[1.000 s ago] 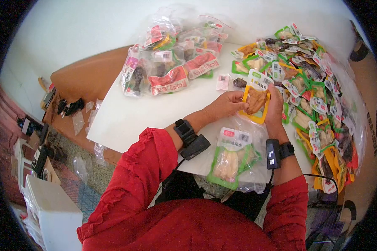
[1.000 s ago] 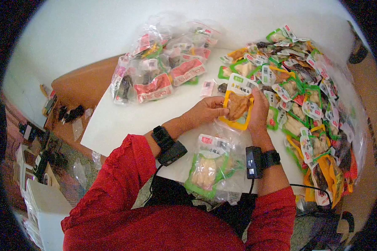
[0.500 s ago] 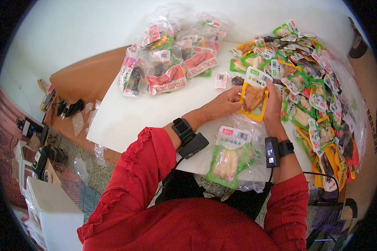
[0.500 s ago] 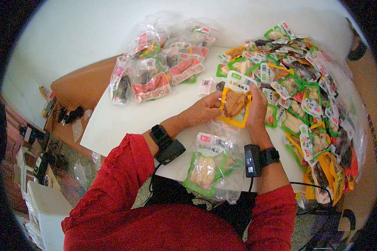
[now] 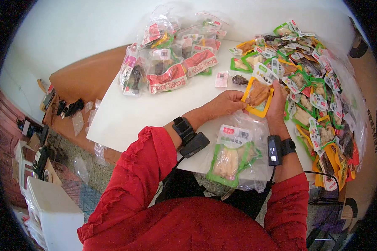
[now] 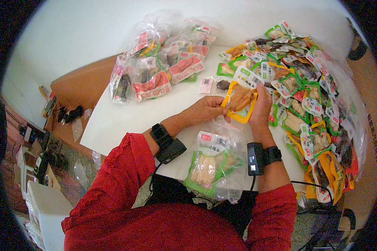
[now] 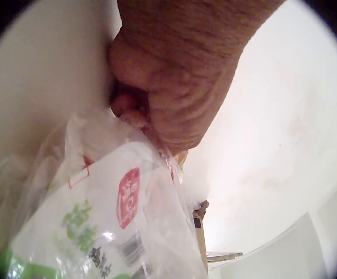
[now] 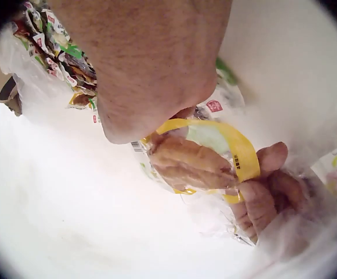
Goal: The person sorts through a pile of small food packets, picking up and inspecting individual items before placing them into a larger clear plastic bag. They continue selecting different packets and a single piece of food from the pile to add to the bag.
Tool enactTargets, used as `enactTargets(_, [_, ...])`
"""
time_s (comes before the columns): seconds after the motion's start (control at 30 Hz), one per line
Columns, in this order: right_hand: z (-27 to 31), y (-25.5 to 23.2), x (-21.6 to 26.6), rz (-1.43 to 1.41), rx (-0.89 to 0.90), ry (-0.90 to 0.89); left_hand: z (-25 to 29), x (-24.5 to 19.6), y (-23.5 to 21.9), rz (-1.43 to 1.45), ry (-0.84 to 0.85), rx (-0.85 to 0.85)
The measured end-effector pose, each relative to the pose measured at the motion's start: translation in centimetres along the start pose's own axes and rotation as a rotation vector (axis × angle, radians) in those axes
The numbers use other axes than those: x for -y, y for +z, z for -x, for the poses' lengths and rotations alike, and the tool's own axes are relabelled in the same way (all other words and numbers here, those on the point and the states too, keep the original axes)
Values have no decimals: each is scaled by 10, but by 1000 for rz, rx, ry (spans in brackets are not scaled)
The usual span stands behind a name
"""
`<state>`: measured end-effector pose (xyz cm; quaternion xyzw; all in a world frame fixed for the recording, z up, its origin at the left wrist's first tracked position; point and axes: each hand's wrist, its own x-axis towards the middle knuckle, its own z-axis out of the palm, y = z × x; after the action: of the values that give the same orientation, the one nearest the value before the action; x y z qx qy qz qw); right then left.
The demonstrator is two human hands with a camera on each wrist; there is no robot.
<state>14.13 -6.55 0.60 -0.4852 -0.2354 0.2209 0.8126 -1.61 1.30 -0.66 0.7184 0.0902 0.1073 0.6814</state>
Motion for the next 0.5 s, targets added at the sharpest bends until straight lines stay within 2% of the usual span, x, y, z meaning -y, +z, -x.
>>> enactTargets(0.1, [0,0,-1,-109,56,51,4,-8,5,-70,-14,-88])
enactTargets(0.17, [-2,-1,-4,-174,66,58,2,-3,3,-80,11,-83])
enactTargets(0.3, [-5,-3,-8,-140,78,69,6,-9,5,-103,20,-100])
enactTargets(0.37, [-3,1,-8,-268,201,110,3,-4,4,-90,36,-98])
enactTargets(0.4, [-3,1,-8,-268,201,110,2,-2,3,-76,52,-98])
enactTargets(0.47, [-1,1,-10,43,194,-16,4,-6,5,-67,65,-97])
enactTargets(0.5, [-1,2,-11,43,193,-15,5,-8,5,-58,79,-96])
